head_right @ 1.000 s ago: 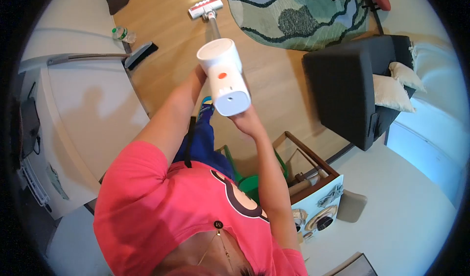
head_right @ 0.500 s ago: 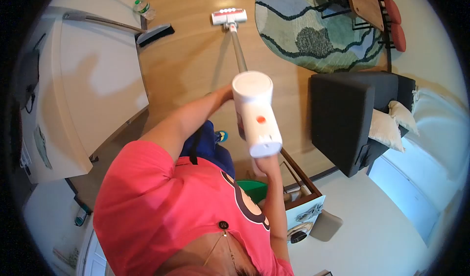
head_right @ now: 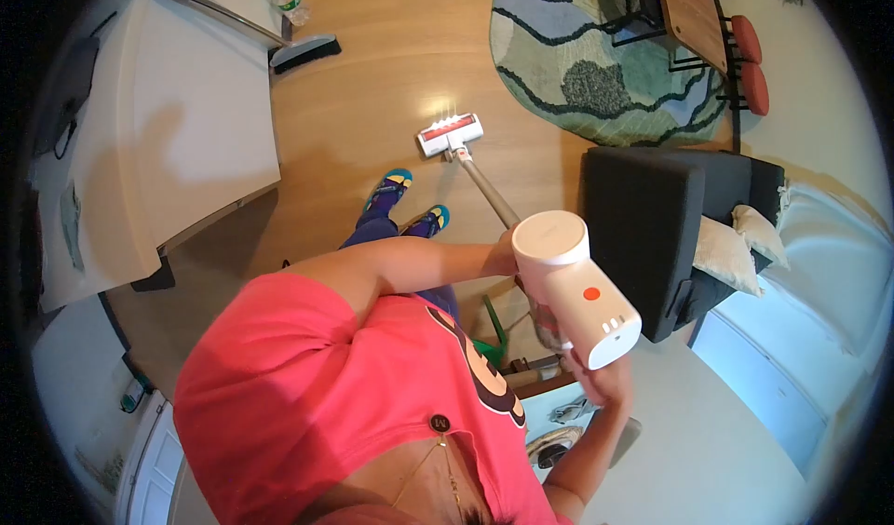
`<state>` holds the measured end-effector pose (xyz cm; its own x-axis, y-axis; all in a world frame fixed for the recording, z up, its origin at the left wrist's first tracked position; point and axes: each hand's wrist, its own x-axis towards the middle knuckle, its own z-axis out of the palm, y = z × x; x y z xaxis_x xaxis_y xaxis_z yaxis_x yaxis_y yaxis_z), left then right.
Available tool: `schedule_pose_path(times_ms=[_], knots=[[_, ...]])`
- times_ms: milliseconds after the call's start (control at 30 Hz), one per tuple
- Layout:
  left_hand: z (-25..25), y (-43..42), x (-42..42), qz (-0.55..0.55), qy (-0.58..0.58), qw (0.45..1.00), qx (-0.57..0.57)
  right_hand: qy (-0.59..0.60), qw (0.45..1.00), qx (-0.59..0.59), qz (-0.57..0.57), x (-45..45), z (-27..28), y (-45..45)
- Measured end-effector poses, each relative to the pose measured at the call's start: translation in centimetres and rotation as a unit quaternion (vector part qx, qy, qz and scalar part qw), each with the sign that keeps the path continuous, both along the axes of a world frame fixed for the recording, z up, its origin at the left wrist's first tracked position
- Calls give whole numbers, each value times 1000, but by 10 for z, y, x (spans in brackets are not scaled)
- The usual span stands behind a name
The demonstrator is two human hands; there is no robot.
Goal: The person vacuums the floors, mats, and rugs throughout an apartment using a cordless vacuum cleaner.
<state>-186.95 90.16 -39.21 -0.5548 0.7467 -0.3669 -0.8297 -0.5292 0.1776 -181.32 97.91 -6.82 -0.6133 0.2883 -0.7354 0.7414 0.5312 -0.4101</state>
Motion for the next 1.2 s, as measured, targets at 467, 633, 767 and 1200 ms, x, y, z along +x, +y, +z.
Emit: schedule_pose_path(times_ms=[467, 633, 767, 1200], knots=[[5, -55, -129, 299, 246, 917, -95, 61, 975, -78, 197, -171, -23, -17], [1, -135, -171, 336, 403, 835, -166, 93, 936, -140, 309, -222, -29, -92], [1, -183, -195, 375, 384, 833, -134, 111, 890, -155, 415, -256, -38, -138], [18, -323, -246, 496, 205, 843, -35, 80, 808, -89, 578, -344, -56, -268]])
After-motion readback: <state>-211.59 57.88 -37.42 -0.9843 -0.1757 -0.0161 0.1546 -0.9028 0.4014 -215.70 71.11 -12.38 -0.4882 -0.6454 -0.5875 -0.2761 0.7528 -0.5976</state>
